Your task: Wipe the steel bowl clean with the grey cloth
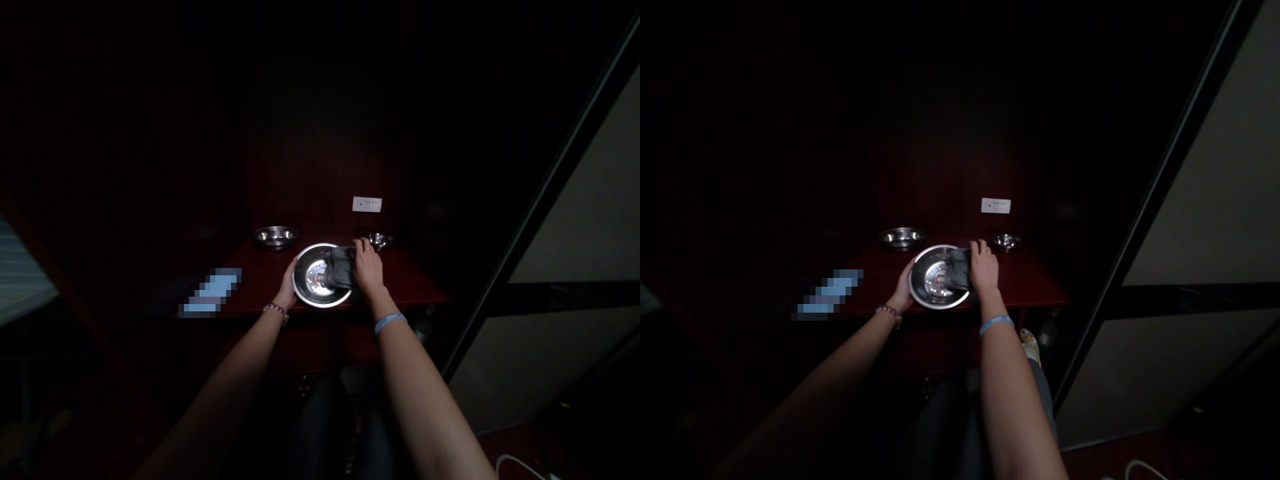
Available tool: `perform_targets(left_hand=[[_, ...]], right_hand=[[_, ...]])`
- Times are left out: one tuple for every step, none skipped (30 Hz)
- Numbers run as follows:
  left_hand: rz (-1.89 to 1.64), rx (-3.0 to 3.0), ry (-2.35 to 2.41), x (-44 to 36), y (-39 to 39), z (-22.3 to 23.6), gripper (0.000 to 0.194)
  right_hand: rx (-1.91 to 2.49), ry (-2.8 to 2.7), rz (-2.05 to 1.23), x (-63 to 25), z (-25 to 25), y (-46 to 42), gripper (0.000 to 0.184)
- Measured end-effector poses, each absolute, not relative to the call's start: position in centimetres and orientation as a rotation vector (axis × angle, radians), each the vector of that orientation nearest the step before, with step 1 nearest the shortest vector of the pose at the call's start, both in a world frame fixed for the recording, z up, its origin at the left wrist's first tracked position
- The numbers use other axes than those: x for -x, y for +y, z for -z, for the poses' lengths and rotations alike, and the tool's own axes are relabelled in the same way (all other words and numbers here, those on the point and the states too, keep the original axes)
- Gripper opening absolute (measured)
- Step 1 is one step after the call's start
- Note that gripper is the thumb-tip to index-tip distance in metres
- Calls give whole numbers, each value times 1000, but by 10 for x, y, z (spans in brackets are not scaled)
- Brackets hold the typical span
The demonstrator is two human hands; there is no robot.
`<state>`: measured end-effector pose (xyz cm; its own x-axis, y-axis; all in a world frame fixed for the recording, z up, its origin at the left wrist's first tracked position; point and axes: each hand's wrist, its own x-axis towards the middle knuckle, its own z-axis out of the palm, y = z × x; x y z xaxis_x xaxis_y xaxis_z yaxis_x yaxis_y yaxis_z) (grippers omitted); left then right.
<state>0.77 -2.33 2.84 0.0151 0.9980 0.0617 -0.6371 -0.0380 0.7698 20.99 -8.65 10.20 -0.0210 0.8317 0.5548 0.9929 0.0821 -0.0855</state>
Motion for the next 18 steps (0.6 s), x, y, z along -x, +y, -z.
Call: perform_targets(left_hand=[[-1471,-743,634,-8,-23,-28,32],[-1470,-746,632,-8,-22,-28,32],[-1469,-747,632,-8,-22,-28,32],[-1470,-745,635,-8,-22,-27,32],[-1470,-741,639,-8,-22,-27,33],[-1469,-736,643,-8,-22,-28,33],[-1468,-733,646,-8,-23,-28,33],[-1468,-730,648,-8,-23,-28,33],[-1469,-729,650,-9,-24,-29,32],[-1473,-729,653,-9,-24,-29,31],[-1481,-729,658,-9,-25,-30,30],[-1491,-728,664,-9,-26,-31,29],[-1500,-727,671,-9,-26,-31,28],[-1505,-724,677,-9,-27,-32,27],[-1506,-721,683,-10,-27,-32,27],[-1505,-719,687,-10,-28,-33,28],[-1503,-718,688,-10,-28,-33,28],[-1503,-719,685,-10,-28,-34,29]], right_hand=[[1810,-1905,465,-209,-103,-87,58],[1822,-1913,471,-209,-103,-87,55],[1830,-1926,474,-209,-103,-88,53],[1834,-1946,475,-208,-104,-88,51],[1833,-1969,475,-208,-103,-89,49],[1830,-1991,474,-208,-103,-89,46],[1829,-2008,473,-208,-103,-89,45],[1831,-2015,471,-208,-102,-89,43],[1838,-2012,469,-208,-102,-88,42],[1848,-2005,466,-207,-101,-88,42],[1858,-1993,462,-207,-101,-88,41],[1867,-1977,458,-206,-100,-87,42],[1873,-1961,452,-205,-100,-87,42],[1878,-1945,444,-203,-100,-87,43],[1879,-1930,433,-201,-100,-87,44],[1880,-1916,417,-199,-100,-87,46],[1881,-1903,397,-197,-100,-87,49],[1882,-1892,376,-195,-100,-87,52]])
